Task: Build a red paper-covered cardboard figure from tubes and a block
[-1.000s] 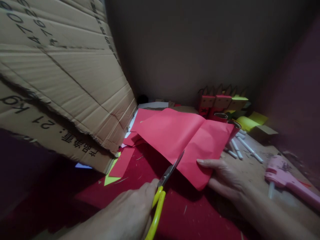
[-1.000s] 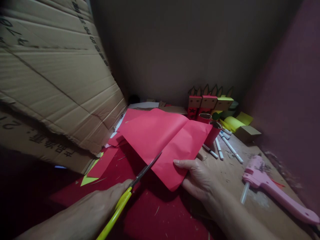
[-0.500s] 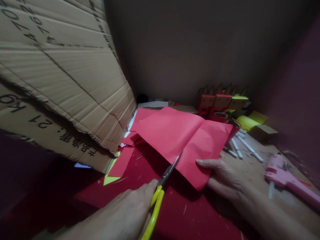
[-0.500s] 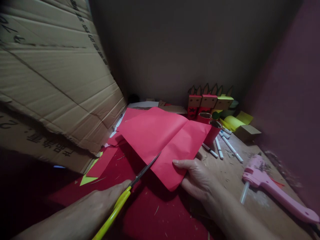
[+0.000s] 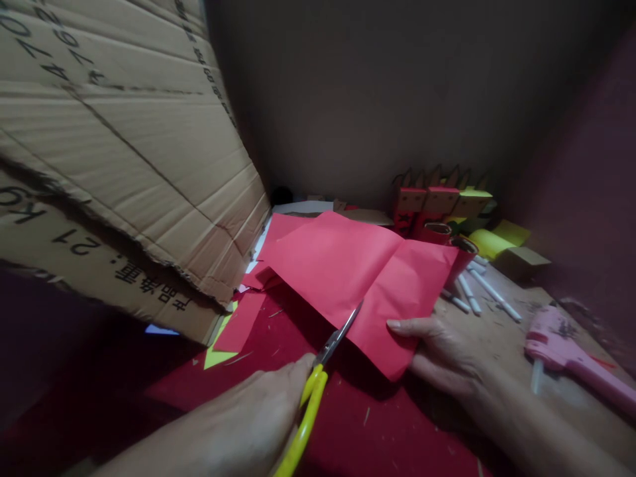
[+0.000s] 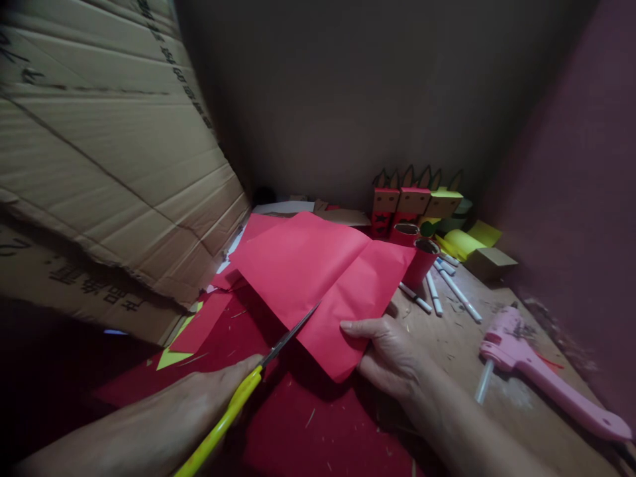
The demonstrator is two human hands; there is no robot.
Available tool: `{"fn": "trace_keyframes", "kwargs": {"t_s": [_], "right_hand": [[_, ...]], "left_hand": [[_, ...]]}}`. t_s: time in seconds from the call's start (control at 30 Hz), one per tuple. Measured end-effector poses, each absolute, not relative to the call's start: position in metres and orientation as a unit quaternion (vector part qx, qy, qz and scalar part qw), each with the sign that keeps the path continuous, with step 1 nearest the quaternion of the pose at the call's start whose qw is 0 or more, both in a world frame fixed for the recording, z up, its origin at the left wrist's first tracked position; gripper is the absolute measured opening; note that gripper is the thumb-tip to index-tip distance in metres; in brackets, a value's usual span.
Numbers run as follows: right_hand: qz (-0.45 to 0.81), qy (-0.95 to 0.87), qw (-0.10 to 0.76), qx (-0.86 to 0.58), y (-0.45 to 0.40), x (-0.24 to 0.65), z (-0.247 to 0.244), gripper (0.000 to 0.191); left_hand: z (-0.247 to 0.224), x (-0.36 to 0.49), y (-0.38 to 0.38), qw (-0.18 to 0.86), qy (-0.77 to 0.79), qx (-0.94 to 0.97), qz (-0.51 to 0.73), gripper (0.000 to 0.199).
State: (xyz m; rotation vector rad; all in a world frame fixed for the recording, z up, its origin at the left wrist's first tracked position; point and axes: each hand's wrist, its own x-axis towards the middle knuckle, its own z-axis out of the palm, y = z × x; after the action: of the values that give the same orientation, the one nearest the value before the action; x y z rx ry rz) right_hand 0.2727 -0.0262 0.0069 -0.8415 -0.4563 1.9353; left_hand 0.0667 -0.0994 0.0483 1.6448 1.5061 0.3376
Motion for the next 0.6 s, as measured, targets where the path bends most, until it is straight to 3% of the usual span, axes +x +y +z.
{"fn": "trace_keyframes", "kwargs": {"t_s": [0.23,0.6], "right_hand": [[0.801,-0.197,0.463,-0.324,-0.025,0.274,0.0,0.051],[0.796,-0.182,0.469,-0.335,-0.022,0.274,-0.003,0.056]], "left_hand": [[0.053,0.074,-0.092,0.478,0.623,0.609,0.113,0.048],[0.061,0.07,-0.092,0.416,0.617,0.659,0.109,0.022]]}}
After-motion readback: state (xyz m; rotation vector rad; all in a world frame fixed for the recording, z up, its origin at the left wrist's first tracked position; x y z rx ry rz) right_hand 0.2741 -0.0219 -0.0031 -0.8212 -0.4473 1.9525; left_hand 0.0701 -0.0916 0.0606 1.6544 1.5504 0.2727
